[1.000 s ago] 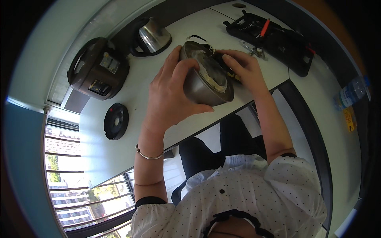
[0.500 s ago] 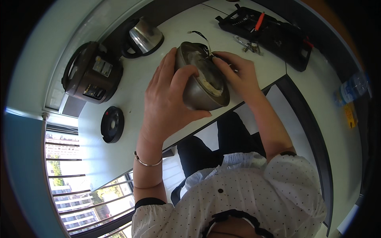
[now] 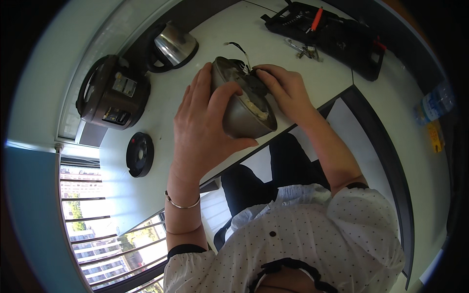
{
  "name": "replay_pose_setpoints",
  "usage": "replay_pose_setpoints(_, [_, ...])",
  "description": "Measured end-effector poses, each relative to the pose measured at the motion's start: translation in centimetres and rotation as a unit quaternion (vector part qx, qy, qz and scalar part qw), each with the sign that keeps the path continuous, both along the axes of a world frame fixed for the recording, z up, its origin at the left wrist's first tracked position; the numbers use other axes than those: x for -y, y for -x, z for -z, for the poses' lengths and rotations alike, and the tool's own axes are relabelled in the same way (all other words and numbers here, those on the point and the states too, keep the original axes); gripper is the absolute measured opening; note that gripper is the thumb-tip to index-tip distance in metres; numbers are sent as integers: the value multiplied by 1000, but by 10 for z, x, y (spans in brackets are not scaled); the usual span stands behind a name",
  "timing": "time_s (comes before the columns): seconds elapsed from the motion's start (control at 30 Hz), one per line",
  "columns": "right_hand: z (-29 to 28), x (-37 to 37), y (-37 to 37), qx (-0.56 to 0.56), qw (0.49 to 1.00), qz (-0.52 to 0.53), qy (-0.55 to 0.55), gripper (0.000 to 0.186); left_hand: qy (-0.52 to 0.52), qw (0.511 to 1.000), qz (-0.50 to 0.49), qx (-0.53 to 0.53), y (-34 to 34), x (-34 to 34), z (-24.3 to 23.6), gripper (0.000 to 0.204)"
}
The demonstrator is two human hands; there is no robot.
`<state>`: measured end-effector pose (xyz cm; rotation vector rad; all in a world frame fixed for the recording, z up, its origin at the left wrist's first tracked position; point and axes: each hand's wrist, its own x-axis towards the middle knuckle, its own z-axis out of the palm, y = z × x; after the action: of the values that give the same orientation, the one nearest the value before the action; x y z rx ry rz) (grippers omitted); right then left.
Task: The person disassembles the base of a stainless steel electric kettle, removes the heating element, and then reassembles the unit using a screwdriver and their hands. They manipulate the internal wires and components to fit the parts back together.
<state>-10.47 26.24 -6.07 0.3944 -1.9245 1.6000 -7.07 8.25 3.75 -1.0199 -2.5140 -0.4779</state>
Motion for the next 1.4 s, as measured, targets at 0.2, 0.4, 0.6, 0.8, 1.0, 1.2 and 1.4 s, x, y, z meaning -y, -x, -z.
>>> replay_pose_setpoints(0.2, [7, -5, 2, 0, 1000, -3, 7, 27, 8, 999, 15, -35, 3, -5, 0, 82])
replay_pose_setpoints(0.4, [5, -8, 2, 24, 999, -19, 12, 28, 19, 999, 20, -24, 7, -6, -3, 83])
replay_pose_setpoints(0.6, [6, -11, 7, 44, 999, -29, 12, 30, 16, 1000, 6, 24, 12, -4, -4, 84])
replay_pose_setpoints(0.8, [8, -13, 9, 83, 995, -45, 38, 33, 17, 999, 40, -21, 20, -7, -5, 89])
replay_pose_setpoints(1.0, [5, -15, 7, 95, 992, -72, 51, 37, 8, 999, 37, -8, 22, -6, -5, 90])
replay_pose_setpoints(1.2, [3, -15, -10, 88, 994, -56, 42, 37, 3, 999, 24, 39, 24, -1, -4, 88])
replay_pose_setpoints(1.4, [7, -20, -12, 89, 991, -103, 5, 36, 5, 999, 27, 31, 24, -3, -3, 87])
